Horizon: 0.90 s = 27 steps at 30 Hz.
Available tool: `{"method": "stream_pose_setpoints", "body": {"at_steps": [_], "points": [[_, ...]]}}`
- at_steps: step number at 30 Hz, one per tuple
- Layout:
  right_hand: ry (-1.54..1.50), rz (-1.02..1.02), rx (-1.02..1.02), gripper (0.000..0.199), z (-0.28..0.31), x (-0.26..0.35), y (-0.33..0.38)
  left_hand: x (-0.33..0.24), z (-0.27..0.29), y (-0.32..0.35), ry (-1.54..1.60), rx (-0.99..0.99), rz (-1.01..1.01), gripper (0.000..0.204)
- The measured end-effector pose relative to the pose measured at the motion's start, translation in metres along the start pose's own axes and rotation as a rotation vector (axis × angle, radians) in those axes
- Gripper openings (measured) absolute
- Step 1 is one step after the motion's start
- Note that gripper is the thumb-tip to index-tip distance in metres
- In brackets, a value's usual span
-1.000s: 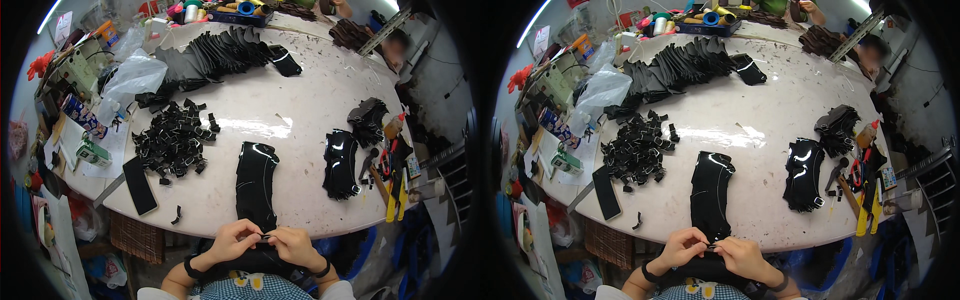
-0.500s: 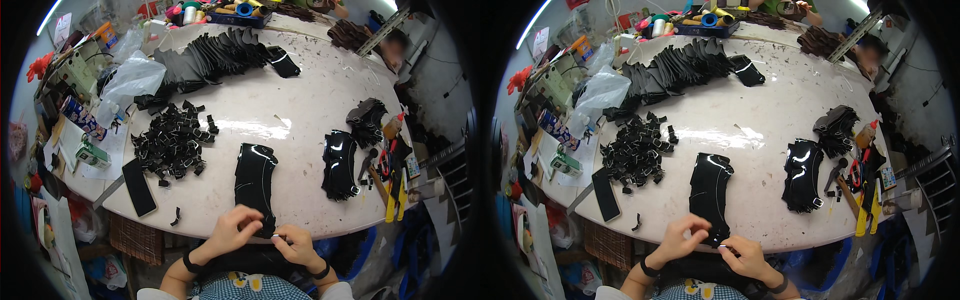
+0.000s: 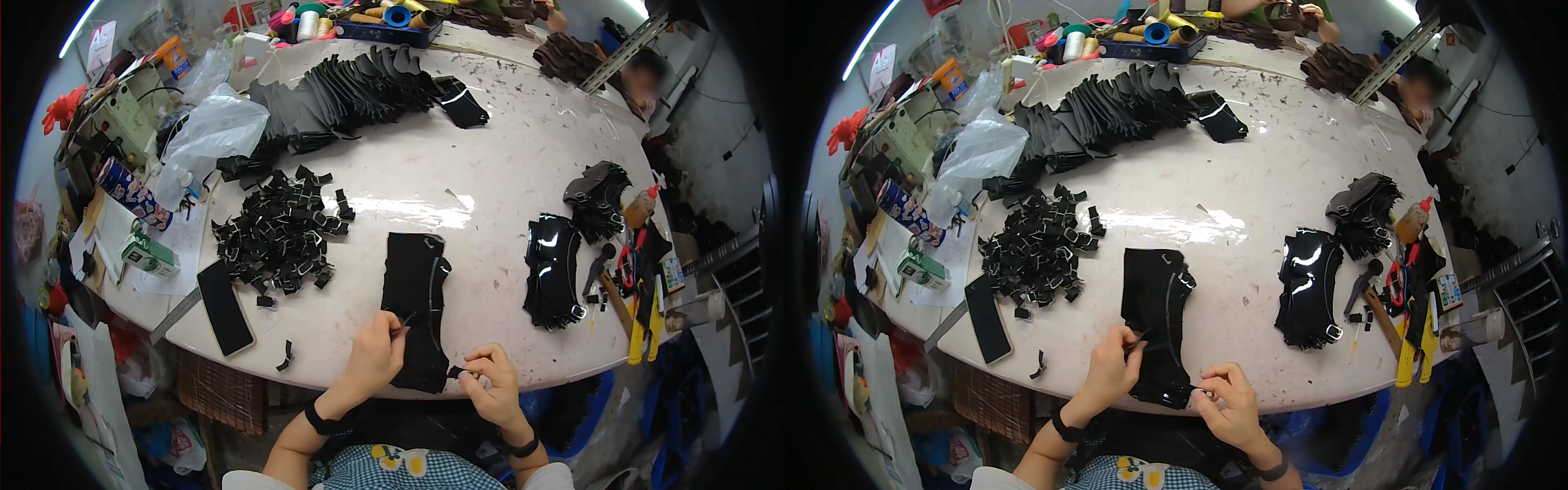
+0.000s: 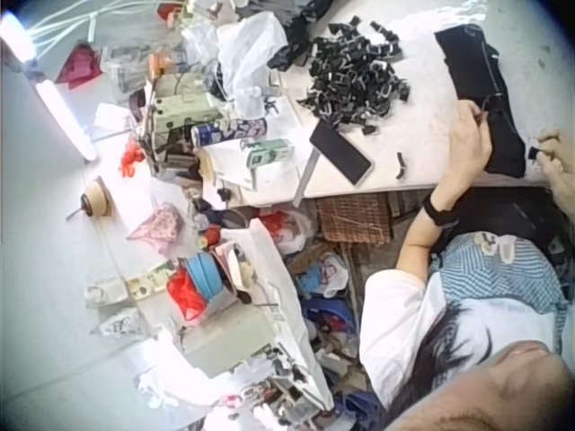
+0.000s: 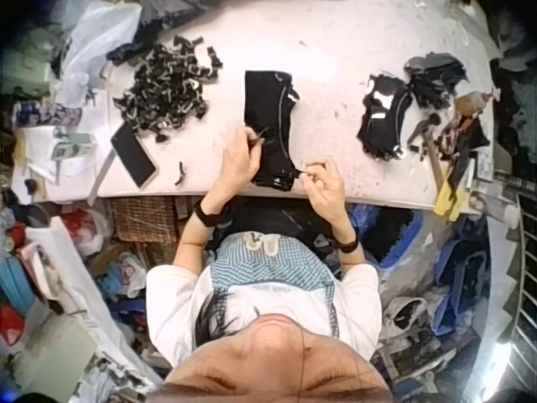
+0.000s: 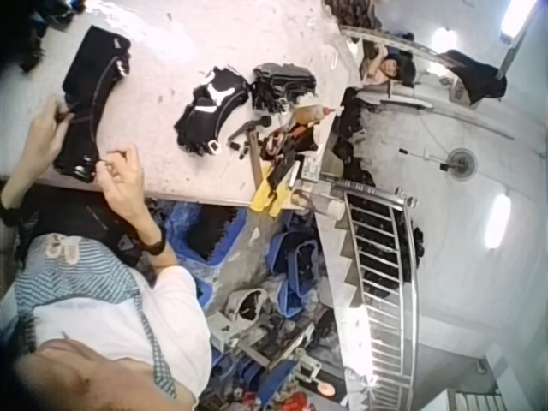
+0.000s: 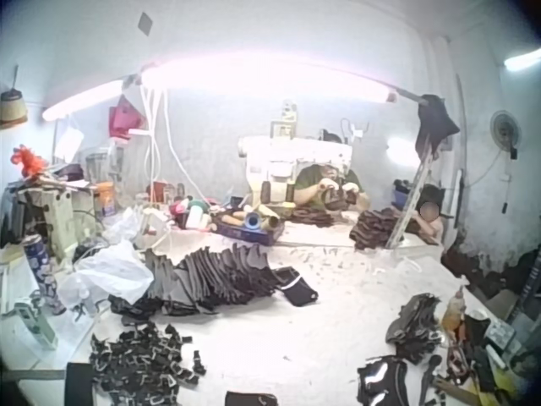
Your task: The recorder is inspecting and sorting black shoe upper components at a workstation.
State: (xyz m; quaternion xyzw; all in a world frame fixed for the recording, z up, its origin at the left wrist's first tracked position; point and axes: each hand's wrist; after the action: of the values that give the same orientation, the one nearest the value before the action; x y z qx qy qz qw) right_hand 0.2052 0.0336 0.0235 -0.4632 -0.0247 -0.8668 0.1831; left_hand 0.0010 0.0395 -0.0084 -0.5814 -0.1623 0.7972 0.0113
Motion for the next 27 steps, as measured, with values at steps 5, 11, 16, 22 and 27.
{"method": "stream_pose_setpoints", "body": {"at_steps": [5, 11, 16, 22, 27], "points": [[-0.084, 0.030, 0.065, 0.009, -0.005, 0.003, -0.002, 0.007, 0.013, 0.002, 0.495, -0.106, 0.290, 0.019], [-0.034, 0.001, 0.126, 0.009, -0.010, 0.008, -0.006, 0.003, 0.026, 0.006, 0.832, 0.015, 0.412, 0.020], [0.063, 0.141, 0.040, 0.009, -0.013, 0.007, -0.009, -0.001, 0.028, 0.003, 1.049, 0.036, 0.431, 0.018], [-0.173, 0.148, 0.059, 0.008, -0.005, 0.009, -0.006, -0.003, 0.025, 0.005, 0.980, 0.084, 0.380, 0.020], [-0.144, 0.004, 0.114, 0.006, -0.009, 0.014, -0.006, -0.010, 0.026, 0.007, 0.993, 0.086, 0.432, 0.022]]}}
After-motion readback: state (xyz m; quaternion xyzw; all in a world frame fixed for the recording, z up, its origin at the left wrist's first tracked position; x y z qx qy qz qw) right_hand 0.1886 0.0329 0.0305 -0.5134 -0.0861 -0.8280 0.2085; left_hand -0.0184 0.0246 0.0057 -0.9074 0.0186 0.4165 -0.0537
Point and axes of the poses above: each hand's wrist, its own y-axis away from the middle knuckle, its own z-axis out of the back of the hand, x = y × z, and after that the axes turned 13 degrees about y, right-handed
